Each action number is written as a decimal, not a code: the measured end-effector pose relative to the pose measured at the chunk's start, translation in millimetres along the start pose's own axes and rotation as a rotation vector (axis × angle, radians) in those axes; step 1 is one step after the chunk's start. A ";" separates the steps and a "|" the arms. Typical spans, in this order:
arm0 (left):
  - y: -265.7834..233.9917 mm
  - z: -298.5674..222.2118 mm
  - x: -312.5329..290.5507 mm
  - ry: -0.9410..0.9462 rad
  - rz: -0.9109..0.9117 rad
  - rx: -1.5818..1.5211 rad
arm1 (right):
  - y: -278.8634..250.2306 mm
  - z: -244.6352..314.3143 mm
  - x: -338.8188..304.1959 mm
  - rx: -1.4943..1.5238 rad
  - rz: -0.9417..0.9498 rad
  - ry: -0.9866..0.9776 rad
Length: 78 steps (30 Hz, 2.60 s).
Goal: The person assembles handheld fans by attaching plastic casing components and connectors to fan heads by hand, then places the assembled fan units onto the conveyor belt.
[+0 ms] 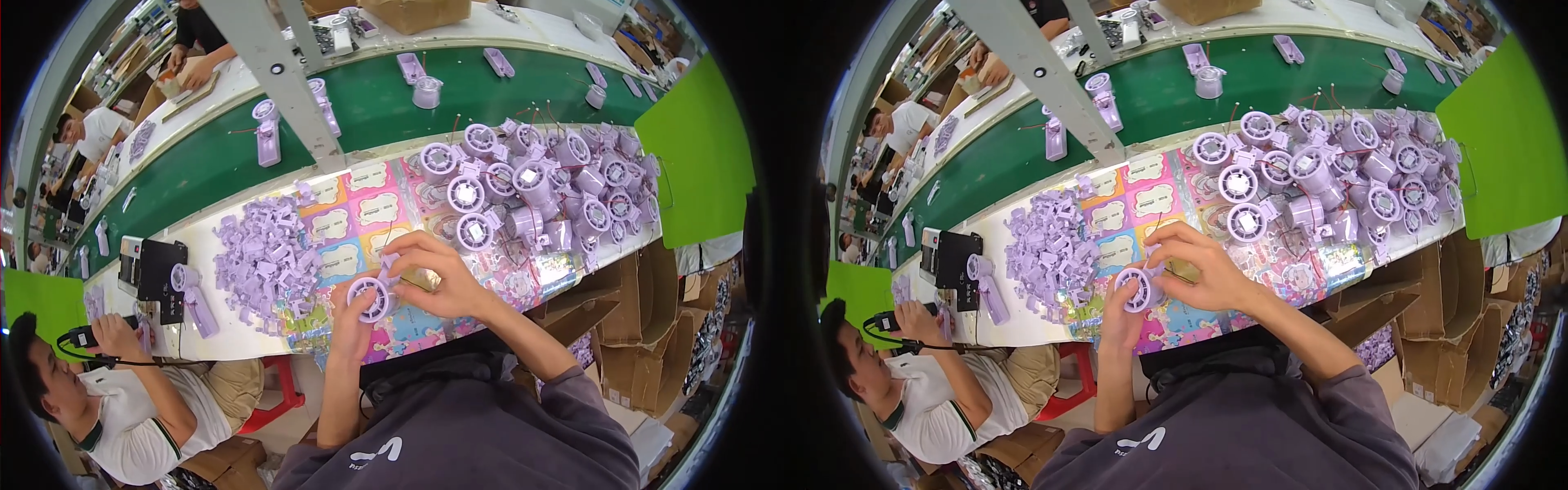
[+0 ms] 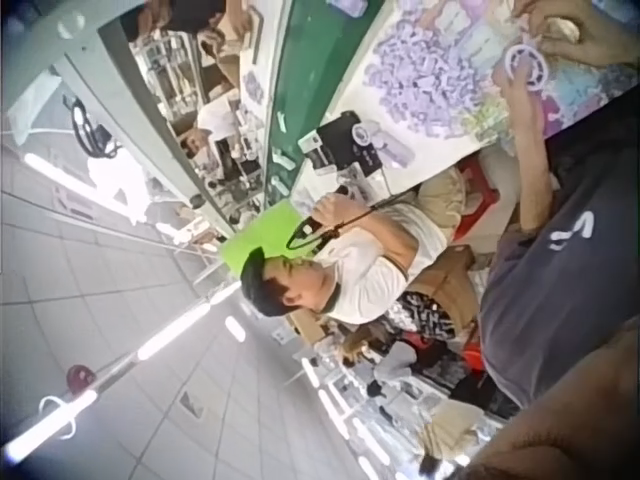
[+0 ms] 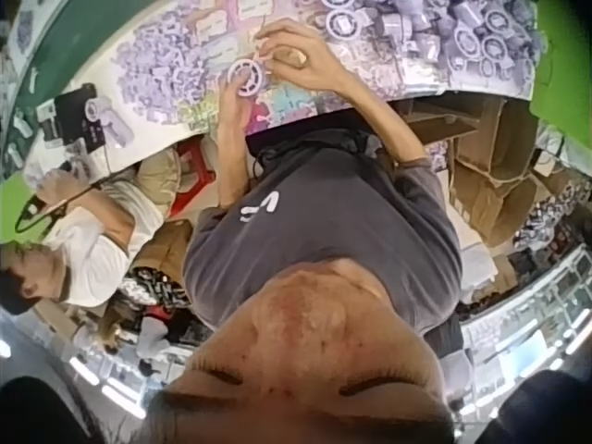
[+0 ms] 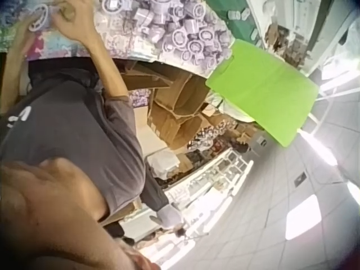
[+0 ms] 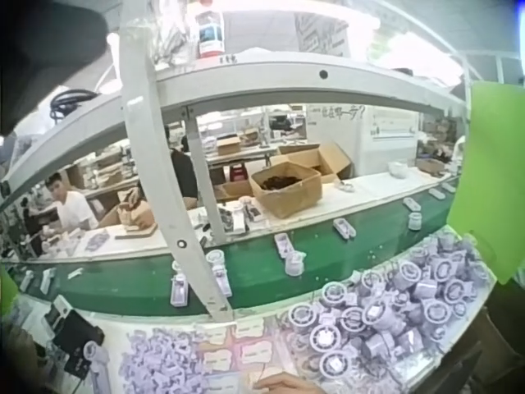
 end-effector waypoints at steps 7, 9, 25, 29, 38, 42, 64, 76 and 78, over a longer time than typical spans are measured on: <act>11.2 6.2 2.8 -0.004 0.093 0.070 | 4.7 -21.2 -19.5 0.406 -0.051 0.165; 7.1 8.7 2.8 0.002 0.074 0.089 | 9.3 -22.8 -23.7 0.648 -0.030 0.262; 14.8 11.5 7.4 0.189 -0.043 0.287 | 5.5 -0.2 -34.1 0.082 -0.078 0.361; 26.6 7.2 1.2 0.419 0.095 0.466 | 7.4 -11.5 -42.5 0.261 -0.064 0.507; 30.8 3.7 -3.5 0.424 0.234 0.467 | -1.8 -9.1 -44.2 0.353 0.073 0.486; 38.0 -1.2 -6.8 0.411 0.271 0.459 | -1.3 -15.1 -51.5 0.310 0.185 0.517; 184.5 -68.6 142.1 0.916 0.497 1.181 | -53.7 -27.8 -99.9 -0.223 -0.540 0.344; 173.5 -98.5 427.5 0.673 0.183 2.389 | -48.3 -64.9 -121.3 -0.353 -0.271 0.337; 160.4 -100.8 437.2 0.668 0.214 2.452 | -48.3 -60.6 -118.5 -0.360 -0.281 0.325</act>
Point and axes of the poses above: each hand's wrist, its own x-axis towards the middle knuckle, its own y-axis out of the palm, z = x × y, the point moved 5 cm from there along x, towards the middle knuckle, and after that the axes turned 15 degrees about -x, right-handed, at the moved point
